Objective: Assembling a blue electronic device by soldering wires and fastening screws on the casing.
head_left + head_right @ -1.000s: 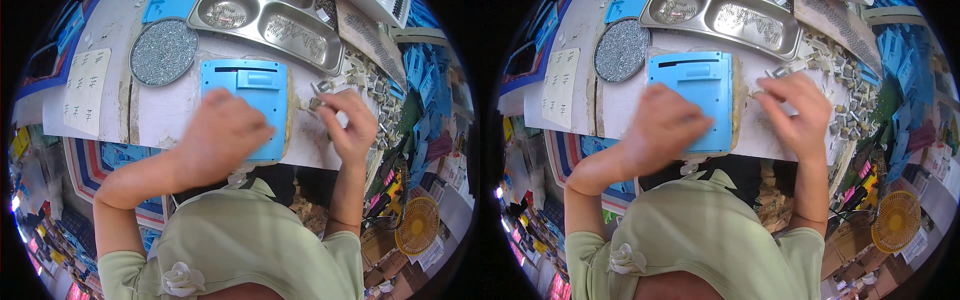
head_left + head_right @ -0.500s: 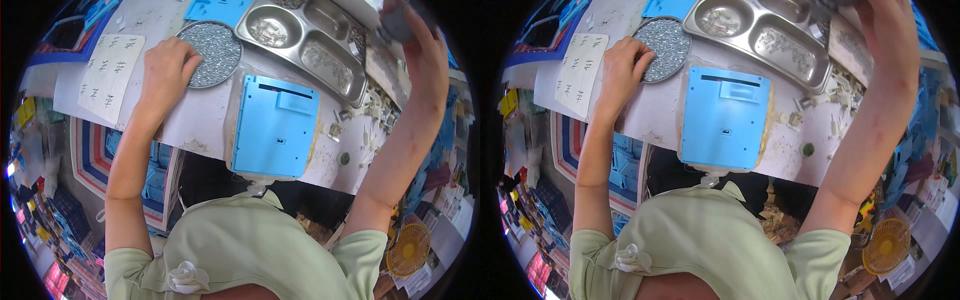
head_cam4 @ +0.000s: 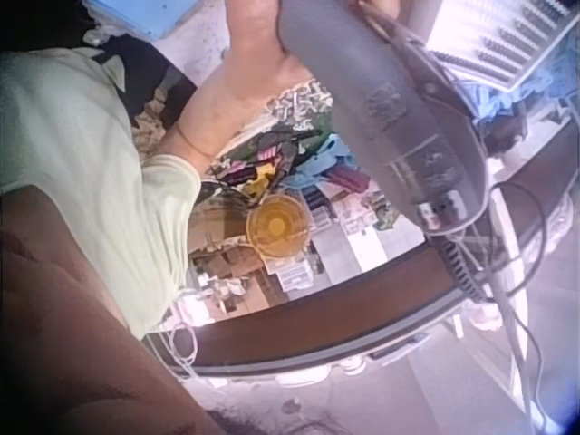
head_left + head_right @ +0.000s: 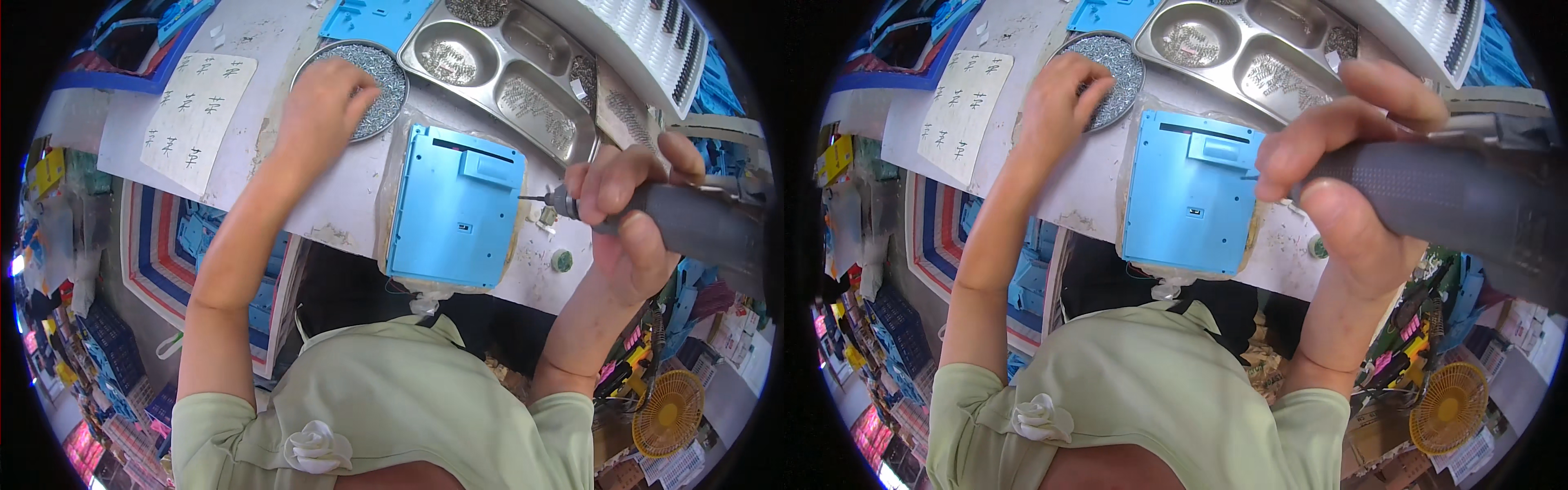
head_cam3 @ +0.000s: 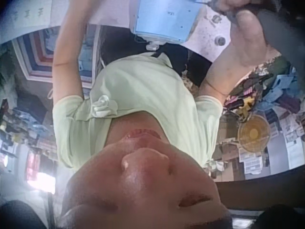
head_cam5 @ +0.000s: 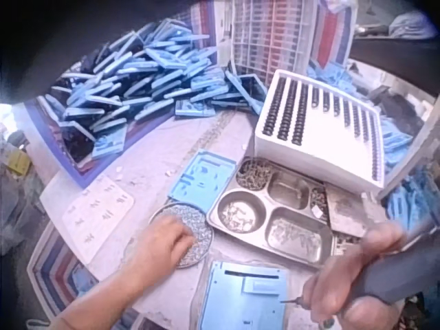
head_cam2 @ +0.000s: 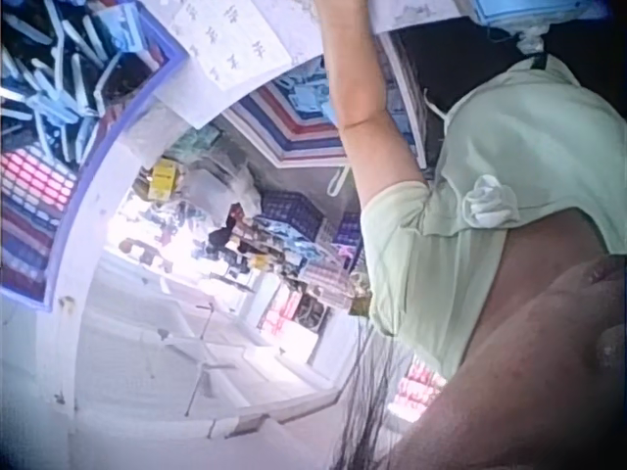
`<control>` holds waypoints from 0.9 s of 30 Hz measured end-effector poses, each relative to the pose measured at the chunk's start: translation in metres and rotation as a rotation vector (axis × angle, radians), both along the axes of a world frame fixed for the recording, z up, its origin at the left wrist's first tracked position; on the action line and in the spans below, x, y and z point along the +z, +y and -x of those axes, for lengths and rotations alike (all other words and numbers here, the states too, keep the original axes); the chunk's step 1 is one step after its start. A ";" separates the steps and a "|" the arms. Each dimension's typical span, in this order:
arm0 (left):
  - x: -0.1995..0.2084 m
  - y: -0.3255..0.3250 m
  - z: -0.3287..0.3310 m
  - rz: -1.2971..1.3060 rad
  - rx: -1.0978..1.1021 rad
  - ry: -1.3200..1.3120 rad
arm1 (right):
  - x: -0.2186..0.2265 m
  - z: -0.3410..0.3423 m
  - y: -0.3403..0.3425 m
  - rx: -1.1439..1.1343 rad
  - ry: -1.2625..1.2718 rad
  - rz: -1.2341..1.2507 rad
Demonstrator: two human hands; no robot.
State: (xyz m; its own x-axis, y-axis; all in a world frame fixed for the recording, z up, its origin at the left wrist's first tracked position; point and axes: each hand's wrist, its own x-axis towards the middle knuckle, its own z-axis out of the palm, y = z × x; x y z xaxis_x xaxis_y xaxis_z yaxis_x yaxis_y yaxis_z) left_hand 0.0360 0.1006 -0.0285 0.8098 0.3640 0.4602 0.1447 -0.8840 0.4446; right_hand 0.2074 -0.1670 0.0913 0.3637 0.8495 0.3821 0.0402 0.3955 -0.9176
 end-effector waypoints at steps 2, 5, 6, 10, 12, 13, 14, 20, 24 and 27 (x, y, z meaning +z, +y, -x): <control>0.002 0.013 0.002 0.001 0.117 0.043 | 0.000 0.004 -0.004 -0.036 -0.003 -0.009; 0.012 0.008 0.003 0.021 0.133 0.085 | -0.001 0.004 -0.006 -0.056 0.026 -0.002; 0.015 0.005 0.003 0.042 0.136 0.113 | -0.003 0.006 -0.004 -0.065 0.043 -0.004; 0.040 -0.050 0.008 0.155 -0.188 -0.001 | -0.005 0.016 0.001 -0.045 0.073 -0.088; 0.054 -0.087 0.011 0.176 -0.378 -0.021 | -0.003 0.018 -0.002 0.042 0.101 -0.139; 0.057 -0.098 0.011 0.177 -0.477 -0.052 | 0.001 0.019 -0.005 0.082 0.100 -0.151; 0.060 -0.105 0.014 0.185 -0.515 -0.043 | 0.003 0.020 -0.005 0.136 0.104 -0.168; 0.067 -0.119 0.016 0.152 -0.667 0.009 | 0.013 0.047 -0.019 0.079 0.155 -0.138; 0.074 -0.121 0.013 0.146 -0.706 0.023 | 0.014 0.053 -0.025 0.027 0.157 -0.141; 0.073 -0.122 0.014 0.210 -0.692 0.043 | 0.010 0.053 -0.028 0.004 0.139 -0.156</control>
